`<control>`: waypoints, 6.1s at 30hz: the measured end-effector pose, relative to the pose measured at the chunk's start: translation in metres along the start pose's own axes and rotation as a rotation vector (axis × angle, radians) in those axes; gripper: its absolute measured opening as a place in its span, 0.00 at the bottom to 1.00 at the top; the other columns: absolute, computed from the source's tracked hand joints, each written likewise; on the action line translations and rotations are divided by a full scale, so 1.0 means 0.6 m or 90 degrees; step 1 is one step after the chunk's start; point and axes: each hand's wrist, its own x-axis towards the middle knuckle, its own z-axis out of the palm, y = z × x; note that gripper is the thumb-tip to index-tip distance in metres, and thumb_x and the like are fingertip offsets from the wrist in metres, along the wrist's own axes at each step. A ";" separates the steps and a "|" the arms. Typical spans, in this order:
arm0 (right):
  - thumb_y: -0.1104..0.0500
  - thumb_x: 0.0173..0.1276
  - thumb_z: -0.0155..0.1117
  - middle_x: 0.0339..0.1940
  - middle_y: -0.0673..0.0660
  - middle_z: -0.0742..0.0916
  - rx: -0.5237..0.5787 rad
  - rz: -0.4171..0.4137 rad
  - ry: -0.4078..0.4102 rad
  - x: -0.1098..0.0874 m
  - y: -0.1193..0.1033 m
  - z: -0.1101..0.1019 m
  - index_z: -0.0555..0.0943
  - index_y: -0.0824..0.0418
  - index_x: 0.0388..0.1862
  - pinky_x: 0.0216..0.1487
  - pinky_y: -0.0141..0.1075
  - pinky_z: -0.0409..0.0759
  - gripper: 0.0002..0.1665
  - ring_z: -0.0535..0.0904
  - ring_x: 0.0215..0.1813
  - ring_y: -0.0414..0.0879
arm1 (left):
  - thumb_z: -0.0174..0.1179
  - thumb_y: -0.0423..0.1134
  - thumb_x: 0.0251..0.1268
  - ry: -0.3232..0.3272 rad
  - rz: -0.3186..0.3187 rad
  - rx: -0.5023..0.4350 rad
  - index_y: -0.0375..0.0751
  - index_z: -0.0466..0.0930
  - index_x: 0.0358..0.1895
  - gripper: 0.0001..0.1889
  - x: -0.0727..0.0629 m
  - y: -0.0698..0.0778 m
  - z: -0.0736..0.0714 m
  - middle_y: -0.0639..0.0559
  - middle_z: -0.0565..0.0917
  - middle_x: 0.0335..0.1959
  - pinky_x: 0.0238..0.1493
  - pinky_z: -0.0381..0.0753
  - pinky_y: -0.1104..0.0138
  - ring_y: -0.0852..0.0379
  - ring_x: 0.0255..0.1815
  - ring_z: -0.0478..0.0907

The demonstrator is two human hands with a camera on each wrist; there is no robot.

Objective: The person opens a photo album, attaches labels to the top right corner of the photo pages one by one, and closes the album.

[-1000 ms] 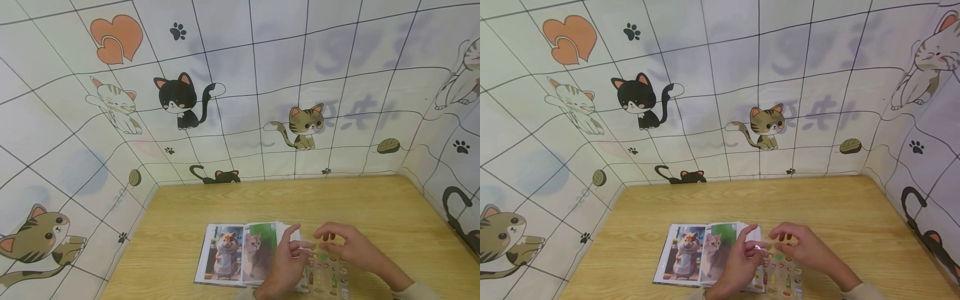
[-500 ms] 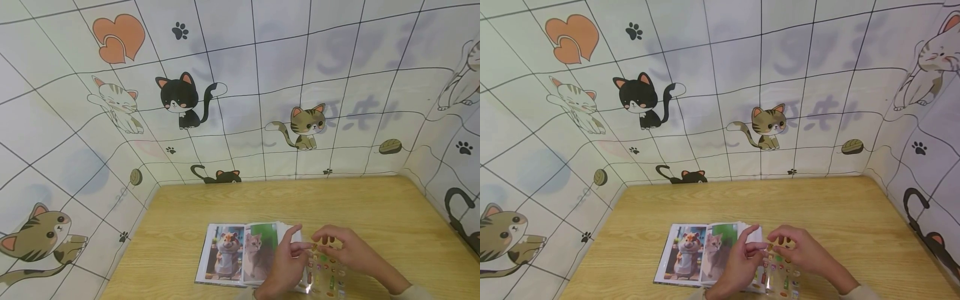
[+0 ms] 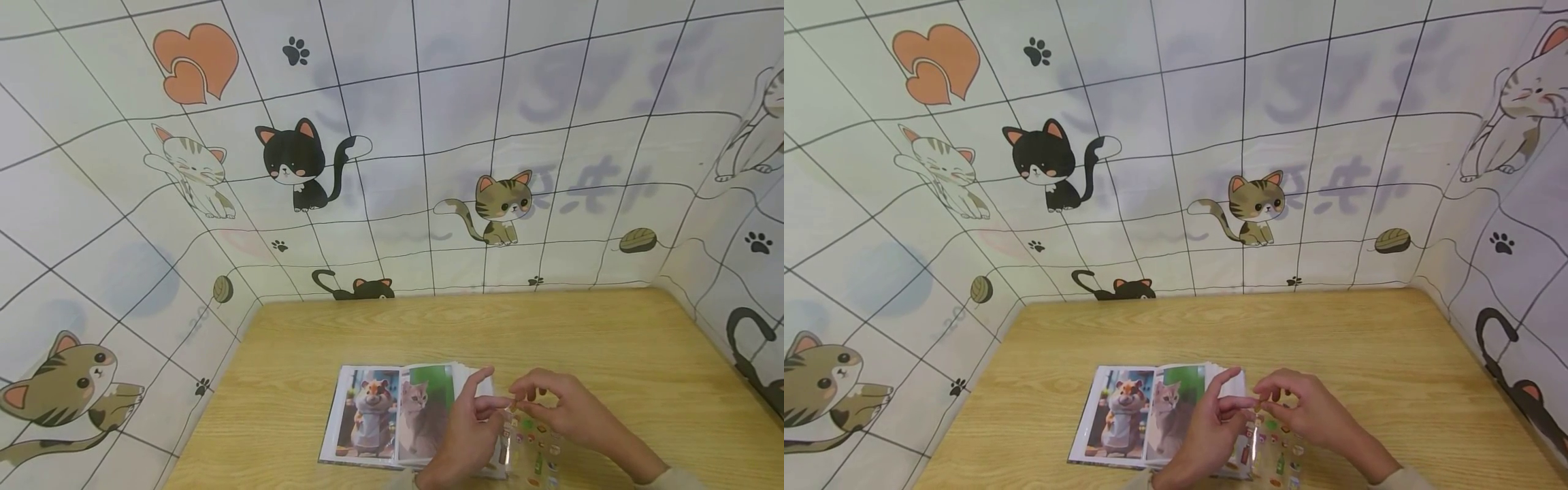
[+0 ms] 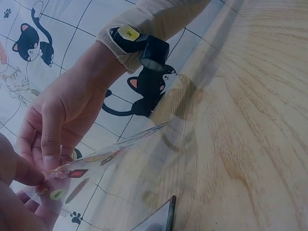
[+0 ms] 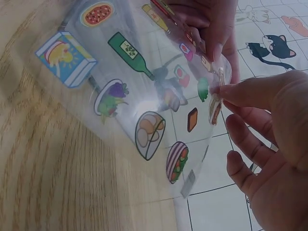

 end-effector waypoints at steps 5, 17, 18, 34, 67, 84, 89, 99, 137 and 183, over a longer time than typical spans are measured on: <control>0.72 0.54 0.74 0.32 0.40 0.84 0.009 -0.016 0.006 0.000 0.002 0.001 0.83 0.51 0.42 0.29 0.33 0.74 0.21 0.74 0.33 0.33 | 0.54 0.22 0.63 0.001 -0.007 -0.019 0.49 0.63 0.71 0.33 -0.001 0.002 0.001 0.46 0.88 0.44 0.41 0.82 0.73 0.61 0.40 0.86; 0.72 0.56 0.72 0.31 0.40 0.84 0.022 0.002 -0.008 -0.001 -0.001 0.000 0.83 0.52 0.43 0.30 0.30 0.74 0.20 0.75 0.32 0.32 | 0.53 0.21 0.62 0.002 -0.027 -0.035 0.51 0.63 0.71 0.34 -0.001 0.001 0.002 0.48 0.88 0.43 0.37 0.83 0.73 0.62 0.38 0.86; 0.72 0.56 0.72 0.31 0.40 0.84 0.023 0.001 -0.009 -0.001 -0.002 0.000 0.83 0.52 0.43 0.30 0.30 0.74 0.20 0.75 0.32 0.32 | 0.53 0.21 0.62 0.003 -0.028 -0.034 0.51 0.63 0.71 0.34 -0.001 0.001 0.002 0.48 0.88 0.43 0.37 0.83 0.72 0.62 0.38 0.86; 0.73 0.57 0.71 0.32 0.42 0.85 0.040 -0.019 -0.018 -0.001 -0.003 -0.002 0.82 0.50 0.43 0.31 0.30 0.76 0.21 0.76 0.32 0.33 | 0.58 0.25 0.64 0.018 -0.053 -0.017 0.55 0.64 0.70 0.33 -0.001 0.003 0.003 0.52 0.88 0.40 0.37 0.82 0.72 0.63 0.37 0.86; 0.70 0.60 0.71 0.31 0.40 0.84 0.046 0.003 -0.037 -0.004 -0.005 -0.017 0.81 0.49 0.46 0.30 0.31 0.76 0.20 0.76 0.32 0.33 | 0.56 0.25 0.65 0.041 -0.068 0.024 0.49 0.63 0.70 0.31 0.004 -0.007 0.004 0.52 0.88 0.39 0.38 0.81 0.73 0.63 0.36 0.85; 0.69 0.61 0.71 0.32 0.41 0.85 0.041 0.037 -0.017 -0.010 0.001 -0.021 0.81 0.51 0.43 0.31 0.31 0.75 0.16 0.76 0.32 0.34 | 0.56 0.28 0.67 0.048 -0.108 -0.011 0.47 0.59 0.73 0.32 0.017 -0.017 0.010 0.48 0.87 0.44 0.40 0.82 0.72 0.58 0.41 0.86; 0.69 0.61 0.71 0.33 0.43 0.85 0.040 0.041 -0.017 -0.011 0.002 -0.022 0.81 0.53 0.43 0.31 0.31 0.75 0.15 0.76 0.33 0.35 | 0.56 0.29 0.69 0.039 -0.111 -0.005 0.49 0.57 0.73 0.32 0.019 -0.019 0.013 0.47 0.86 0.47 0.40 0.82 0.71 0.56 0.44 0.86; 0.69 0.61 0.71 0.33 0.44 0.86 0.034 0.050 -0.008 -0.014 0.001 -0.024 0.81 0.45 0.42 0.31 0.31 0.75 0.19 0.77 0.33 0.35 | 0.51 0.28 0.67 0.007 -0.128 0.037 0.49 0.51 0.76 0.35 0.021 -0.019 0.021 0.49 0.82 0.54 0.43 0.80 0.70 0.58 0.52 0.83; 0.71 0.60 0.70 0.32 0.44 0.85 0.052 0.073 0.012 -0.018 -0.001 -0.026 0.82 0.47 0.41 0.31 0.30 0.75 0.19 0.76 0.32 0.37 | 0.59 0.37 0.64 -0.073 -0.143 0.152 0.49 0.55 0.75 0.37 0.019 -0.006 0.029 0.42 0.68 0.71 0.69 0.68 0.53 0.44 0.72 0.65; 0.64 0.67 0.66 0.36 0.40 0.85 0.092 0.123 -0.086 0.029 -0.004 0.019 0.83 0.49 0.40 0.36 0.33 0.79 0.09 0.78 0.35 0.37 | 0.60 0.31 0.63 0.009 0.139 0.418 0.35 0.70 0.67 0.27 -0.062 -0.036 -0.188 0.38 0.75 0.65 0.66 0.64 0.39 0.30 0.70 0.64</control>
